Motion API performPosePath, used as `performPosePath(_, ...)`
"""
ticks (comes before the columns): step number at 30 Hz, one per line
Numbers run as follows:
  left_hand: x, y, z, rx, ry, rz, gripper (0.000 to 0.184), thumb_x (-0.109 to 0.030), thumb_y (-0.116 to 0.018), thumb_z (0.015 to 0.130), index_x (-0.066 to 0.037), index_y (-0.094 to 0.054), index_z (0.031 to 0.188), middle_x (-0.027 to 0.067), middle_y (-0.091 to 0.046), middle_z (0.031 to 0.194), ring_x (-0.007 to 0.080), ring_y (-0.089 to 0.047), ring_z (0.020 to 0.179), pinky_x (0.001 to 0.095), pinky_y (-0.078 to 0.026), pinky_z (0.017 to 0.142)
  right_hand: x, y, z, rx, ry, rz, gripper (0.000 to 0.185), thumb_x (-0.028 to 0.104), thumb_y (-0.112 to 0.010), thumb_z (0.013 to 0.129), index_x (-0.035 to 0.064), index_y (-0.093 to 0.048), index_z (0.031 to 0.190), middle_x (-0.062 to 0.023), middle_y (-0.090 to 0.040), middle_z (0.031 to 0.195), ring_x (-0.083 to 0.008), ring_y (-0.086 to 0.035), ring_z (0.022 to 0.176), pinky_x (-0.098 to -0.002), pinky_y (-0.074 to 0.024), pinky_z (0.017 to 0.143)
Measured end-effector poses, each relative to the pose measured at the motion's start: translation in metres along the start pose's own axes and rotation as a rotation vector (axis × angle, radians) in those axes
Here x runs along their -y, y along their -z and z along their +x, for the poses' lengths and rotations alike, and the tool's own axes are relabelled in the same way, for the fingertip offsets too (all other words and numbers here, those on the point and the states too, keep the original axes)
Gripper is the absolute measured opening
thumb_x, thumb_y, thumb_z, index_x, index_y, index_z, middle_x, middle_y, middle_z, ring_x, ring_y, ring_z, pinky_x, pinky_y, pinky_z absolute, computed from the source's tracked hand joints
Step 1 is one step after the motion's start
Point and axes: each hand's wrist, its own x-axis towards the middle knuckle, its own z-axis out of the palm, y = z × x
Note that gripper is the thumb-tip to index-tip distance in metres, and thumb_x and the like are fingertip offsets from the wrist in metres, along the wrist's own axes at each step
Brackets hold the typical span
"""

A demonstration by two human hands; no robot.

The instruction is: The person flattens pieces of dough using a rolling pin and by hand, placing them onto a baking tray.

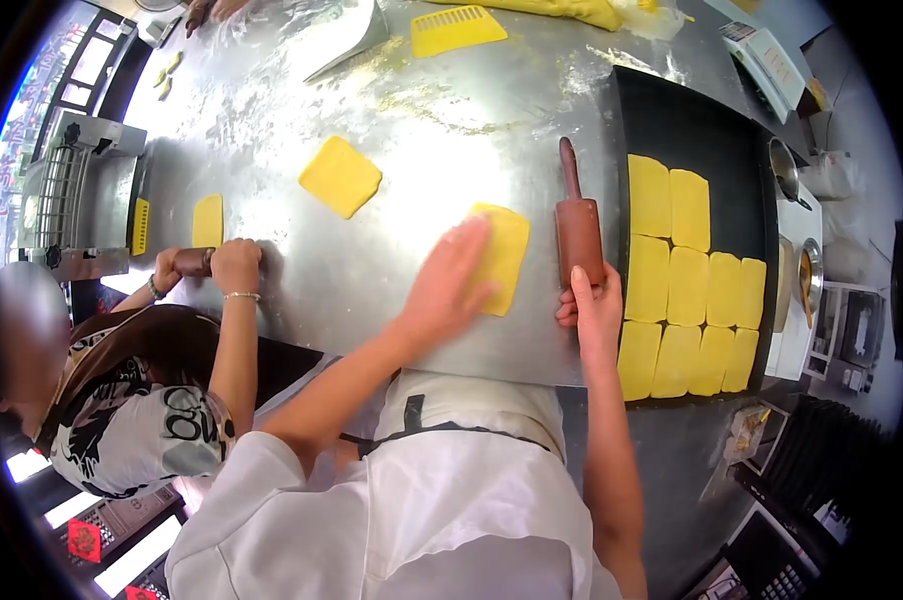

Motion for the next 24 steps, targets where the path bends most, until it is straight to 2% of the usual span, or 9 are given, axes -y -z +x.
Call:
performPosePath(4, 0.010, 0.006, 0.002, 0.030, 0.017, 0.219, 0.089, -0.039, -0.071, 0.097, 0.002, -0.030, 0.164, 0.0233, -0.032, 0.169, 0.0404, -0.031, 0.157, 0.0519, -0.025, 0.130, 0.002, 0.001, 0.003, 0.029, -0.001, -0.116, 0.076, 0.035, -0.075, 0.100, -0.0006, -0.037, 0.155, -0.0129, -0.067, 0.101, -0.0187, -0.069, 0.077, -0.0322, -0.0571, 0.071)
performPosePath(5, 0.007, -0.001, 0.001, 0.093, -0.040, 0.236, 0.088, -0.053, -0.062, 0.102, 0.004, -0.032, 0.163, 0.0231, -0.033, 0.170, 0.0413, -0.031, 0.157, 0.0517, -0.024, 0.130, 0.000, 0.003, 0.001, 0.044, 0.013, -0.147, 0.078, 0.034, -0.075, 0.100, -0.0006, -0.035, 0.157, -0.0153, -0.069, 0.107, -0.0211, -0.071, 0.083, -0.0339, -0.0586, 0.076)
performPosePath(8, -0.009, -0.026, -0.004, 0.170, -0.105, 0.197, 0.095, -0.064, -0.056, 0.100, 0.004, -0.033, 0.162, 0.0238, -0.032, 0.170, 0.0412, -0.031, 0.157, 0.0519, -0.024, 0.129, -0.002, 0.011, -0.020, -0.103, 0.223, -0.393, 0.086, 0.027, -0.077, 0.097, 0.0011, -0.028, 0.163, -0.0196, -0.067, 0.124, -0.0265, -0.070, 0.104, -0.0379, -0.0563, 0.092)
performPosePath(9, -0.010, -0.031, -0.006, 0.163, -0.124, 0.253, 0.104, -0.075, -0.049, 0.097, 0.005, -0.033, 0.162, 0.0235, -0.033, 0.170, 0.0414, -0.031, 0.157, 0.0517, -0.025, 0.129, 0.015, 0.008, -0.034, -0.173, 0.229, -0.573, 0.081, 0.020, -0.077, 0.096, 0.0030, -0.034, 0.162, -0.0194, -0.065, 0.132, -0.0278, -0.066, 0.114, -0.0397, -0.0525, 0.100)
performPosePath(13, -0.015, -0.020, 0.000, 0.121, -0.084, 0.103, 0.086, -0.053, -0.062, 0.100, 0.004, -0.037, 0.160, 0.0229, -0.039, 0.166, 0.0413, -0.036, 0.155, 0.0521, -0.027, 0.128, 0.034, -0.007, -0.060, -0.072, 0.382, -0.470, 0.052, 0.010, -0.072, 0.098, 0.0032, -0.057, 0.148, -0.0148, -0.069, 0.127, -0.0242, -0.068, 0.112, -0.0390, -0.0529, 0.101)
performPosePath(16, -0.003, -0.010, 0.008, 0.064, -0.049, -0.013, 0.074, -0.032, -0.067, 0.100, 0.004, -0.040, 0.158, 0.0234, -0.044, 0.162, 0.0414, -0.039, 0.152, 0.0522, -0.029, 0.128, 0.043, -0.043, -0.056, 0.193, 0.255, -0.090, 0.043, 0.007, -0.067, 0.102, 0.0009, -0.058, 0.144, -0.0117, -0.069, 0.126, -0.0179, -0.068, 0.116, -0.0325, -0.0525, 0.102)
performPosePath(19, 0.003, 0.006, 0.031, -0.078, -0.049, 0.120, 0.063, -0.019, -0.061, 0.101, 0.004, -0.042, 0.157, 0.0228, -0.046, 0.161, 0.0411, -0.041, 0.151, 0.0526, -0.030, 0.127, 0.010, -0.072, -0.016, 0.183, 0.228, 0.025, 0.042, 0.005, -0.065, 0.102, -0.0013, -0.058, 0.142, -0.0156, -0.068, 0.131, -0.0252, -0.067, 0.122, -0.0365, -0.0515, 0.107)
performPosePath(22, 0.028, -0.004, 0.035, -0.006, -0.132, 0.155, 0.066, -0.022, -0.061, 0.100, 0.004, -0.042, 0.157, 0.0213, -0.044, 0.163, 0.0394, -0.040, 0.153, 0.0518, -0.029, 0.128, 0.006, -0.098, 0.009, -0.011, 0.868, -0.665, 0.044, 0.004, -0.065, 0.100, -0.0029, -0.056, 0.142, -0.0200, -0.065, 0.138, -0.0338, -0.063, 0.129, -0.0417, -0.0497, 0.111)
performPosePath(24, 0.035, -0.008, 0.030, 0.011, -0.123, 0.230, 0.068, -0.026, -0.061, 0.100, 0.003, -0.042, 0.158, 0.0202, -0.042, 0.165, 0.0384, -0.039, 0.153, 0.0512, -0.028, 0.128, -0.005, -0.101, 0.020, 0.038, 0.918, -0.853, 0.053, 0.018, -0.069, 0.100, -0.0031, -0.054, 0.146, -0.0203, -0.057, 0.150, -0.0370, -0.052, 0.141, -0.0494, -0.0424, 0.119)
